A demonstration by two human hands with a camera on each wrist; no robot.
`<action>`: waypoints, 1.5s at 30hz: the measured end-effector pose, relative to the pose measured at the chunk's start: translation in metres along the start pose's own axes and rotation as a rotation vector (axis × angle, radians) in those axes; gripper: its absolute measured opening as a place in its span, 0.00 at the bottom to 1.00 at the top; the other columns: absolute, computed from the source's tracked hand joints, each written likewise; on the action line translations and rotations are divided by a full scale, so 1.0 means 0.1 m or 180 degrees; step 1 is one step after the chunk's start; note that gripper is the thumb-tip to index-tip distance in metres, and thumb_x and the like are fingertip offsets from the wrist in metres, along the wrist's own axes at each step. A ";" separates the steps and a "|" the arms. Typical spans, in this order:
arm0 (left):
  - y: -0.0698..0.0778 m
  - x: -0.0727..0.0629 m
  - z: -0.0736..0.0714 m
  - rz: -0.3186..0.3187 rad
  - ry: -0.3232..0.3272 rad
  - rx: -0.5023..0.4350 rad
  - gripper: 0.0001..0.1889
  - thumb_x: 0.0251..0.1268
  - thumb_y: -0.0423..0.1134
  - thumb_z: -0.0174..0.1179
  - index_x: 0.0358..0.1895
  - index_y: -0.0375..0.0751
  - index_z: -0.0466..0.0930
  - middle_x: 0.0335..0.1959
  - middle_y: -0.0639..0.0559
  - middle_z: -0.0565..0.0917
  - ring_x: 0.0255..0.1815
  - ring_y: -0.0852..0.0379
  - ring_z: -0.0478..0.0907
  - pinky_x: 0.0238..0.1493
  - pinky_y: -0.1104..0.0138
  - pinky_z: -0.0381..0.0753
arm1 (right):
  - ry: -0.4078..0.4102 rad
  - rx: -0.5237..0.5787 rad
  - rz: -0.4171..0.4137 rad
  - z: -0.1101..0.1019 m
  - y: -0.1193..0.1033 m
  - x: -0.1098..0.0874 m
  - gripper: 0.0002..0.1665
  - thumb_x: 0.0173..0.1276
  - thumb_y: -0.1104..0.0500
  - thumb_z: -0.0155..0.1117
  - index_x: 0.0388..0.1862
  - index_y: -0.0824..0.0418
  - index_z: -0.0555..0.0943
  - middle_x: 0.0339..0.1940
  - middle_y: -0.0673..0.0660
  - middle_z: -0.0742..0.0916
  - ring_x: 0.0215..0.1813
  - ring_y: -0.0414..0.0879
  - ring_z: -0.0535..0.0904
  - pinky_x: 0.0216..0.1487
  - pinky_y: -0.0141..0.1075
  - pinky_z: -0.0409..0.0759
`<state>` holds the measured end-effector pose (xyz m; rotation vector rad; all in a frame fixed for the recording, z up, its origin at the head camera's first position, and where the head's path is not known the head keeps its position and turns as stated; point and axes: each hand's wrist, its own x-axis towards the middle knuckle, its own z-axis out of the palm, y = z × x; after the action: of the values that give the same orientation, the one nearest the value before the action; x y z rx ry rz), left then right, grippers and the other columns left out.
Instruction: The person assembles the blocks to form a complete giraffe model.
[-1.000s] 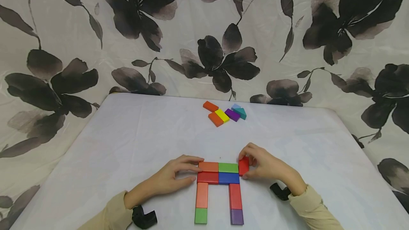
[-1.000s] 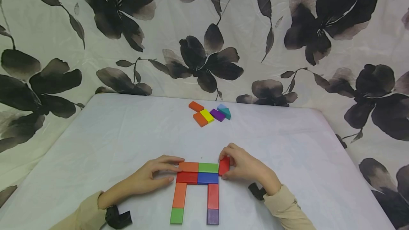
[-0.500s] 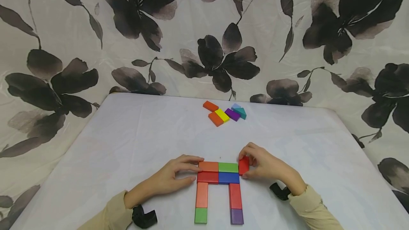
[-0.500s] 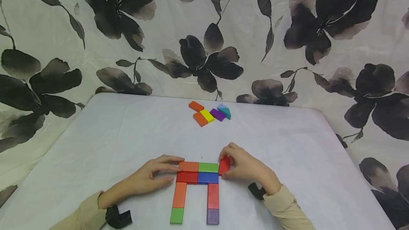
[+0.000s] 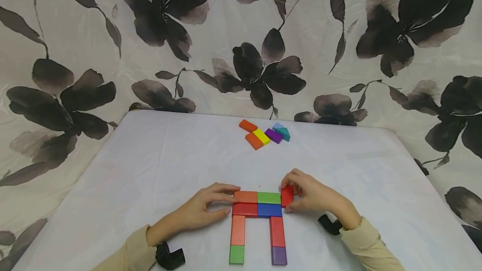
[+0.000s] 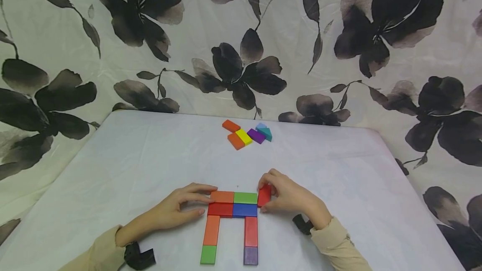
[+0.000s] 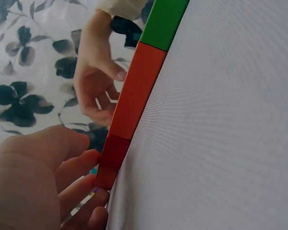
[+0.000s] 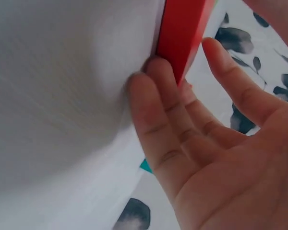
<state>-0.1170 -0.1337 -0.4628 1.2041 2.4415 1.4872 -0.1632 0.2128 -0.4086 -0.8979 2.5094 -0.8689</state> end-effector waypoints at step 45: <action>-0.01 0.00 0.01 0.0171 0.0078 0.0000 0.15 0.65 0.32 0.64 0.54 0.45 0.85 0.64 0.46 0.77 0.65 0.48 0.72 0.64 0.58 0.72 | 0.0103 -0.0997 0.0191 -0.52 0.11 1.40 0.27 0.72 0.74 0.47 0.69 0.72 0.69 0.73 0.67 0.70 0.75 0.62 0.62 0.72 0.50 0.60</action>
<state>-0.1176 -0.1334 -0.4640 1.2688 2.4434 1.5243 -0.2979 0.1499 -0.3913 -0.9001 2.7328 -0.4819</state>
